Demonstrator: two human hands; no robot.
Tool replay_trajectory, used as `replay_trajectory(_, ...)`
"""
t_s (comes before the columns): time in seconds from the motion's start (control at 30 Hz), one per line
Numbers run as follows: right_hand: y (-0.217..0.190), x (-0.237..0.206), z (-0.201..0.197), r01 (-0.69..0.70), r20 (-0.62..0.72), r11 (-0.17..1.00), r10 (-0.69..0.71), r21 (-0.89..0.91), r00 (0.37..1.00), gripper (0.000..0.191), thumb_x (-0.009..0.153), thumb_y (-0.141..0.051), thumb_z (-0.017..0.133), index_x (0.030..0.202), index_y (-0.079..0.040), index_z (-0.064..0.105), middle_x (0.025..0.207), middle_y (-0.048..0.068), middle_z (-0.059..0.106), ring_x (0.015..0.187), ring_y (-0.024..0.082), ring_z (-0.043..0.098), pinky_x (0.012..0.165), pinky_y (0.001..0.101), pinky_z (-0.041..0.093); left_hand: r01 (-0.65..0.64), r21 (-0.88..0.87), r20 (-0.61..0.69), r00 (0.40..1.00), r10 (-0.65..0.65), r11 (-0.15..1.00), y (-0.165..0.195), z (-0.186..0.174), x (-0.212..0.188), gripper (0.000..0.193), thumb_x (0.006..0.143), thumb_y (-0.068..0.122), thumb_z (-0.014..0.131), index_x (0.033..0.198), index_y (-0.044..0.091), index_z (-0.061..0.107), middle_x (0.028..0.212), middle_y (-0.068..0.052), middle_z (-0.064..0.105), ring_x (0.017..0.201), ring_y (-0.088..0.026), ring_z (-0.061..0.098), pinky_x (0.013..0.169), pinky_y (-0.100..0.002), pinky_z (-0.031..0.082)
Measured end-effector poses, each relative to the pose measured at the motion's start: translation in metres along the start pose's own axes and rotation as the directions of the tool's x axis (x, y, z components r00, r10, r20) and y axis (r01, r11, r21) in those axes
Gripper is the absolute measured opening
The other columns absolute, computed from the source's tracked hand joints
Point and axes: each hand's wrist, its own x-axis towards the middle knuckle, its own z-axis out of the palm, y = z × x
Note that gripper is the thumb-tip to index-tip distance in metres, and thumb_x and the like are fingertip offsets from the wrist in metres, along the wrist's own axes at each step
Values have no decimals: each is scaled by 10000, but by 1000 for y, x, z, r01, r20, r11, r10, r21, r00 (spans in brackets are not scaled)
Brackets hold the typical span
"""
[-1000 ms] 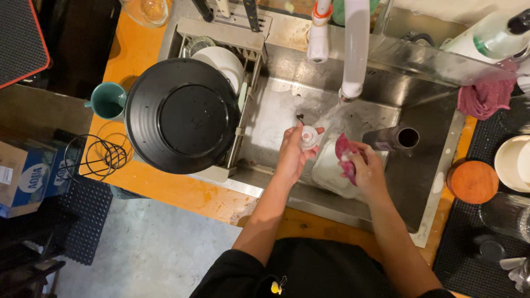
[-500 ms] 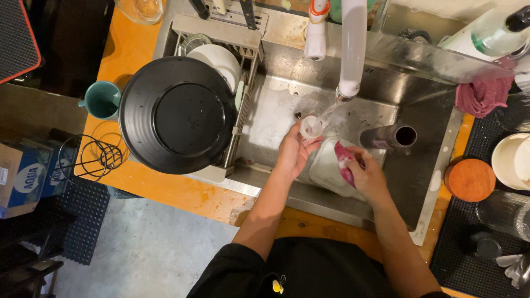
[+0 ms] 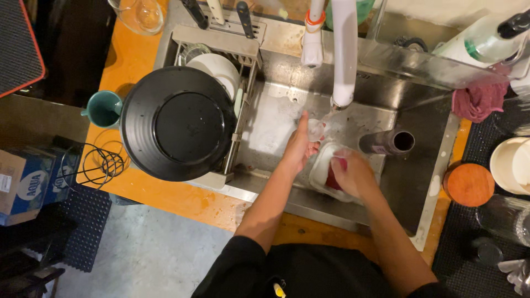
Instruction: The person scrubs a small white plastic part with a pink cloth under running water, then uses a knife to scrape residue from the part's opening. After rinsing, the person moves to the espresso machine, picks up a metal pitcher, and returns to the sink to place the pitcher in the sink.
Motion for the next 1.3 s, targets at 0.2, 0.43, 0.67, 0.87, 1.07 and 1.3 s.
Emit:
replay_trajectory(0.2,-90,61,-28,-112,-91,924,155,365,984,291,1006,-295,621,993,-12,689,786,130,722,703,214,715,666,371,550,-77,-98,105,991,88,992,-4,-3,31,652,1055,666,446,1220,82,686,877,34,632,599,-36,453,500,-198,370)
replay_trajectory(0.43,-148,99,-41,-337,128,777,319,532,939,379,948,-392,657,900,-24,736,703,69,707,548,170,610,495,363,473,-314,-188,241,904,353,931,-23,-4,43,558,1154,399,501,1561,33,392,1340,-76,587,1146,-175,610,892,-333,525)
replay_trajectory(0.67,-115,94,-20,-86,-26,934,101,346,995,507,1026,-418,615,801,24,721,616,122,651,583,223,621,581,388,490,-159,-237,189,960,206,958,-12,19,37,594,1105,589,386,1357,69,526,1273,-97,637,1153,-200,635,983,-358,533)
replay_trajectory(0.87,-103,89,-23,-100,-5,926,109,365,994,391,1018,-390,532,1054,-46,714,828,142,761,754,194,716,721,340,534,-125,-438,286,919,270,890,-10,27,40,411,1108,525,496,1202,136,590,1152,-31,633,1098,-196,609,990,-378,503)
replay_trajectory(1.07,-119,83,-45,-67,105,925,30,374,994,341,1002,-315,578,1090,-33,749,914,108,778,813,163,725,757,322,547,-148,-433,238,932,272,889,-17,16,46,304,1090,428,521,1204,159,603,1118,-16,648,1050,-177,643,962,-359,531)
replay_trajectory(1.3,-122,74,-65,-127,121,935,91,331,988,336,1009,-275,571,1212,-46,709,819,132,759,718,158,675,671,330,523,-218,-304,149,951,272,927,-8,14,33,301,1089,389,499,1226,149,620,1067,-31,688,880,-120,663,752,-269,566)
